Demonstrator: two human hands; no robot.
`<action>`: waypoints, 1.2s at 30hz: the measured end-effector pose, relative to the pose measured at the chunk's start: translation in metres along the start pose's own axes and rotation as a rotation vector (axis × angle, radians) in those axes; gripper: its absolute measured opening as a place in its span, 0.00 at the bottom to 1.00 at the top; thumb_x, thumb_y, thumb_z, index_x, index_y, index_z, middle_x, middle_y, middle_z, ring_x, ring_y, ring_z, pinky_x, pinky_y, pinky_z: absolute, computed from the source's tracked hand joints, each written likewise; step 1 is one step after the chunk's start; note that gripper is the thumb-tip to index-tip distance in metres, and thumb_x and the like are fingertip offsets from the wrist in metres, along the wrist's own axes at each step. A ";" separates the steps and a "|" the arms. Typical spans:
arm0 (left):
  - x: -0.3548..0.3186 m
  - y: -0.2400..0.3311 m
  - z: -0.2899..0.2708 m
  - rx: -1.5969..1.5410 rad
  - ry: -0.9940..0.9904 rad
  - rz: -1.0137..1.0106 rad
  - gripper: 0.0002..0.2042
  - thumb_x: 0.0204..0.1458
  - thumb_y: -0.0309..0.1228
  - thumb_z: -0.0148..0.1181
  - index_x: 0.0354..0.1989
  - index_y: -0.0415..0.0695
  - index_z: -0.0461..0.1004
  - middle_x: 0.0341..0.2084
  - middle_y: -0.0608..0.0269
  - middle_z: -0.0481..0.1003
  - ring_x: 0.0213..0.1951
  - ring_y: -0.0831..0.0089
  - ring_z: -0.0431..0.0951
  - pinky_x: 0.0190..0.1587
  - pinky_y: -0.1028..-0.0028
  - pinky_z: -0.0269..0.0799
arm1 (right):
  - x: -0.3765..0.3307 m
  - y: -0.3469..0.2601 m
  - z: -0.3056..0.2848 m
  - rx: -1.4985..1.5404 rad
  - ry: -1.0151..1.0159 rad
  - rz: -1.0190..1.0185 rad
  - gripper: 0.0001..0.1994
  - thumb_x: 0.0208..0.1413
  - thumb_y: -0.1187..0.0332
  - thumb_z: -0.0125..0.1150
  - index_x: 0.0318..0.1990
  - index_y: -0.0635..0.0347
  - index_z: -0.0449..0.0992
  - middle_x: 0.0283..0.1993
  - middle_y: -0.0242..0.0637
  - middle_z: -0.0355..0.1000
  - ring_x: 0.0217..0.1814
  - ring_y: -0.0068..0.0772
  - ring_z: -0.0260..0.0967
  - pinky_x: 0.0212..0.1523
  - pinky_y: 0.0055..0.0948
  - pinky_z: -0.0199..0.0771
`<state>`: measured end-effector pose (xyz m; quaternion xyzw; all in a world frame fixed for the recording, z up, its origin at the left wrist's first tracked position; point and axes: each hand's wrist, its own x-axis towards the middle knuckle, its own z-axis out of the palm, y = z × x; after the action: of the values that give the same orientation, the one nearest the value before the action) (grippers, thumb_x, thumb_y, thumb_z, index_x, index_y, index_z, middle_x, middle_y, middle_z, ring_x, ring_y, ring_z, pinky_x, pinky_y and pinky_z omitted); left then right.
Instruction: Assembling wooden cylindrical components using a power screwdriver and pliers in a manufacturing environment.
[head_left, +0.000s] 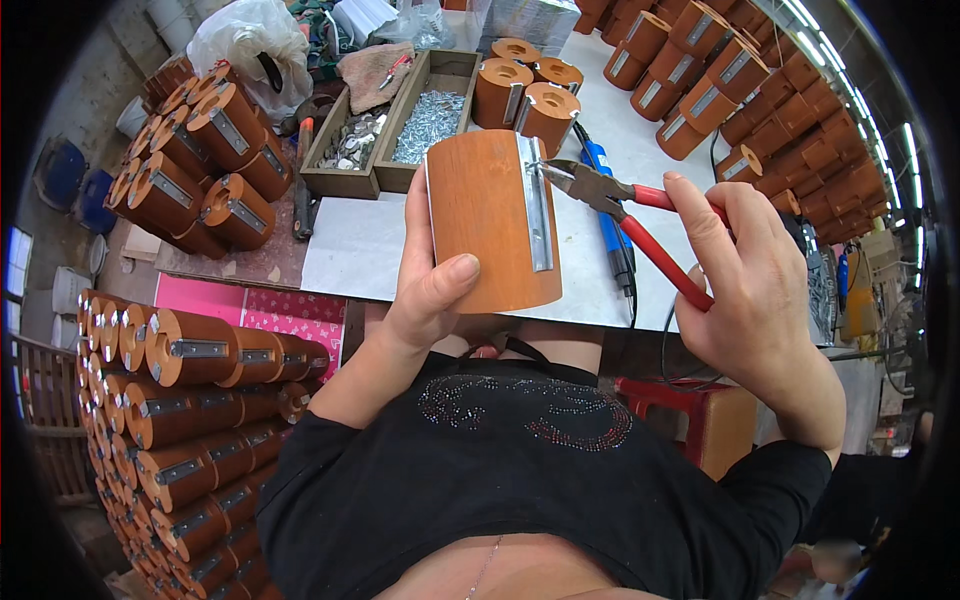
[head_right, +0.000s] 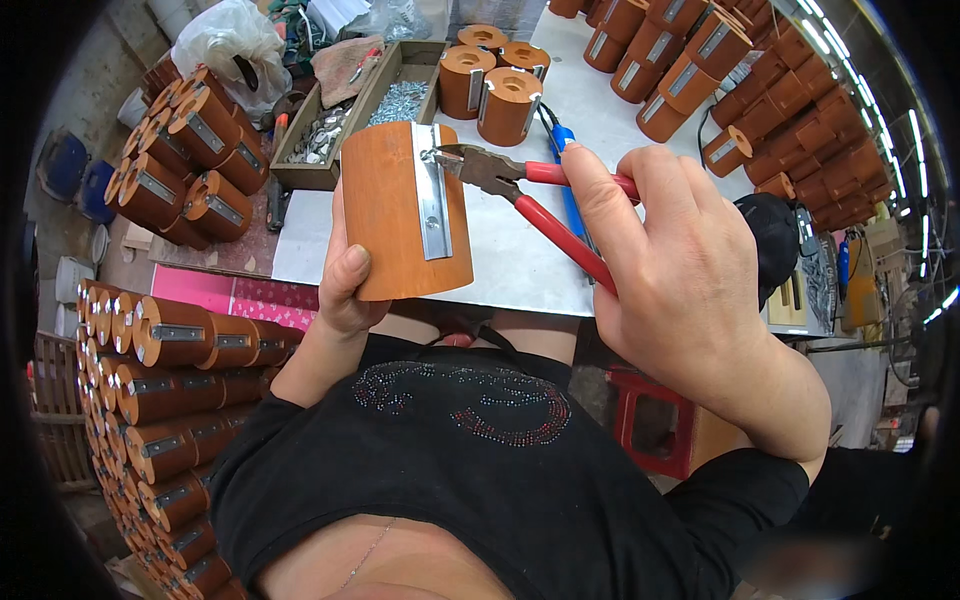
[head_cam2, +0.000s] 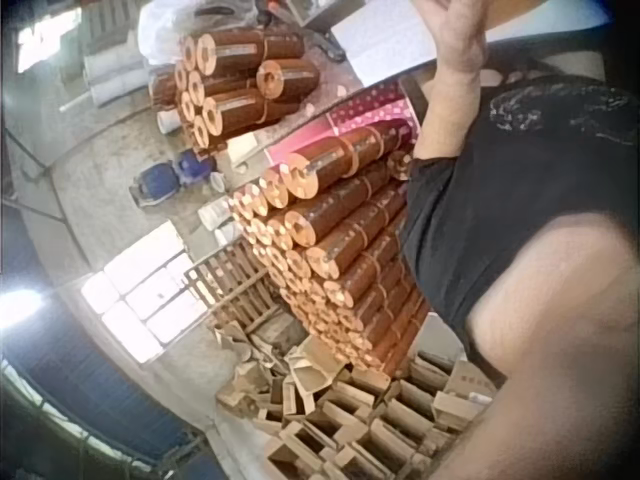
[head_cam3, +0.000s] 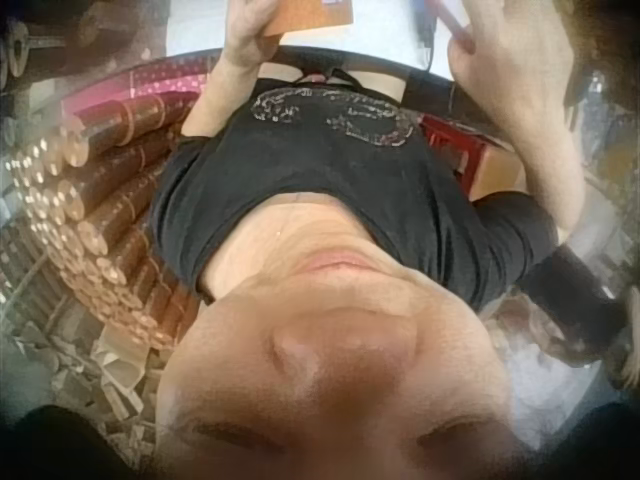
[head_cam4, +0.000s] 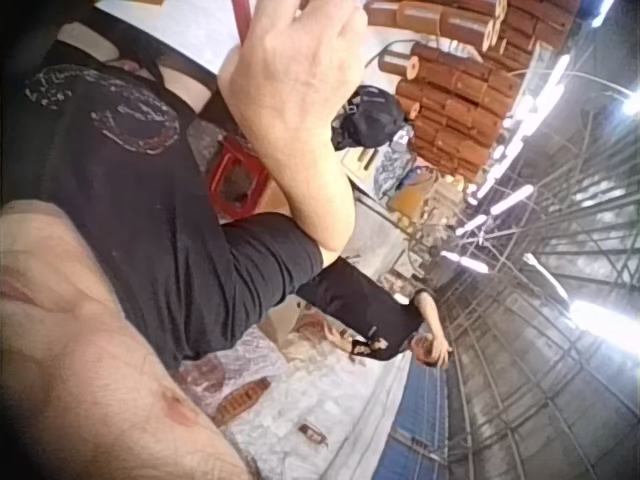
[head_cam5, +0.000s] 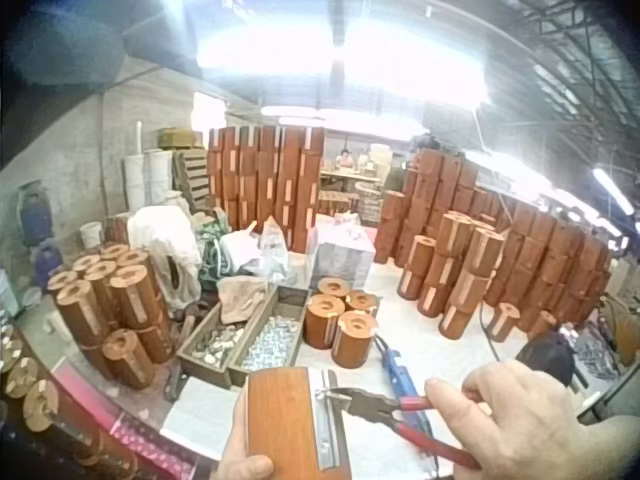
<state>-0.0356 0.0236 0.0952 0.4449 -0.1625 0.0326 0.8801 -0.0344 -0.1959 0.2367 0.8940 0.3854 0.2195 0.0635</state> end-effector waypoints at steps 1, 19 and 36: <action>0.000 0.000 0.000 -0.010 0.005 0.002 0.50 0.41 0.44 0.61 0.66 0.47 0.29 0.58 0.48 0.52 0.60 0.56 0.59 0.58 0.58 0.61 | 0.000 0.000 0.000 0.012 0.000 0.011 0.36 0.22 0.84 0.55 0.52 0.63 0.68 0.36 0.44 0.63 0.34 0.43 0.64 0.31 0.35 0.66; -0.004 -0.001 0.000 0.024 0.006 0.002 0.47 0.43 0.45 0.58 0.66 0.46 0.32 0.58 0.49 0.52 0.60 0.57 0.58 0.58 0.58 0.61 | -0.001 -0.003 0.010 -0.027 0.036 -0.002 0.34 0.25 0.86 0.56 0.51 0.63 0.68 0.34 0.43 0.62 0.33 0.42 0.64 0.30 0.34 0.66; -0.005 -0.005 -0.029 0.125 -0.092 -0.208 0.56 0.29 0.59 0.68 0.63 0.37 0.46 0.58 0.49 0.59 0.59 0.59 0.62 0.58 0.62 0.60 | -0.013 0.027 0.017 -0.343 0.214 -0.286 0.25 0.35 0.75 0.60 0.49 0.57 0.74 0.31 0.33 0.61 0.26 0.27 0.58 0.23 0.24 0.58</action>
<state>-0.0314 0.0441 0.0736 0.5145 -0.1533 -0.0691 0.8409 -0.0169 -0.2233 0.2245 0.7782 0.4696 0.3640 0.2037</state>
